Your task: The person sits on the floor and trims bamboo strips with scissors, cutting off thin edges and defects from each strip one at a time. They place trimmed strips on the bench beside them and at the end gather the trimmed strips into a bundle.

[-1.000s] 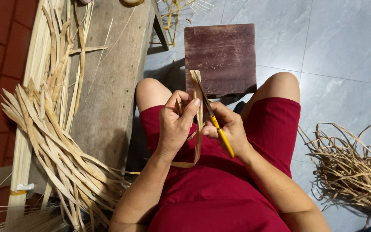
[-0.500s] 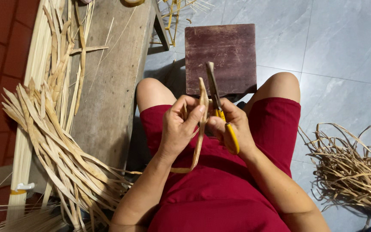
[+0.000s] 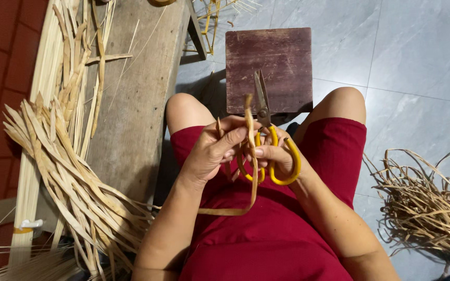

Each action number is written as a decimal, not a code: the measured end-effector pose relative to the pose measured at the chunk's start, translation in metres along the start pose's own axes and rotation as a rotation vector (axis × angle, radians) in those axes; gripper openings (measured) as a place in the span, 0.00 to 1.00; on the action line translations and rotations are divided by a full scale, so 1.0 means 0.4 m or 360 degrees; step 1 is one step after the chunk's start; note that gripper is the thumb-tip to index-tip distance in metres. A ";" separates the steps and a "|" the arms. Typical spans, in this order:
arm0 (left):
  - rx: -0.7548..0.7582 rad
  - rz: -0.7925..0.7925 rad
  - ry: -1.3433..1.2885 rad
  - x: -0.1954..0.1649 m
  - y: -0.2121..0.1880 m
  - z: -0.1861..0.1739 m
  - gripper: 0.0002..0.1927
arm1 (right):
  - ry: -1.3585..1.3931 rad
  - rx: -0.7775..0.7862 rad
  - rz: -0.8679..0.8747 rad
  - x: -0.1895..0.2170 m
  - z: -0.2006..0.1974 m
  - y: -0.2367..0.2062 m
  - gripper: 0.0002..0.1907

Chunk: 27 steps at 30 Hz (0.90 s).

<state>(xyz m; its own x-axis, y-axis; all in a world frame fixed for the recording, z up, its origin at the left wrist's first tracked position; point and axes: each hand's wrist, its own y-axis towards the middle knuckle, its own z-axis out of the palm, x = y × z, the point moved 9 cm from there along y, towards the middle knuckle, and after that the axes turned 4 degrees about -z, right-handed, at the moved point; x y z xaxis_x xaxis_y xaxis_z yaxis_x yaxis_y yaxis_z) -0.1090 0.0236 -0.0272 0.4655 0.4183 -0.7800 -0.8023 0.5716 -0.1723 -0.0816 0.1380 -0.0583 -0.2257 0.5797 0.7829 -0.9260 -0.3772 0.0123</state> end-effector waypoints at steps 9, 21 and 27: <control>-0.0121 0.0209 0.0142 0.020 0.019 -0.033 0.05 | -0.0332 -0.0523 -0.0484 0.074 -0.036 0.003 0.23; -0.0171 0.0212 0.0527 0.022 0.026 0.001 0.04 | -0.0438 -0.0554 -0.0482 0.170 -0.050 0.030 0.19; -0.0217 0.0223 0.0607 0.021 0.031 0.006 0.05 | -0.0337 -0.0554 -0.0525 0.171 -0.059 0.038 0.19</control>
<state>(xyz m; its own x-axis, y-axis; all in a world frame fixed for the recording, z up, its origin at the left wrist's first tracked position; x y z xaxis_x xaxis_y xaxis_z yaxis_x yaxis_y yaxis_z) -0.1140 0.0361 -0.0345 0.1976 0.1792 -0.9638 -0.9019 0.4184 -0.1071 -0.1183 0.1890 -0.0191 0.1278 0.4550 0.8813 -0.9914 0.0840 0.1004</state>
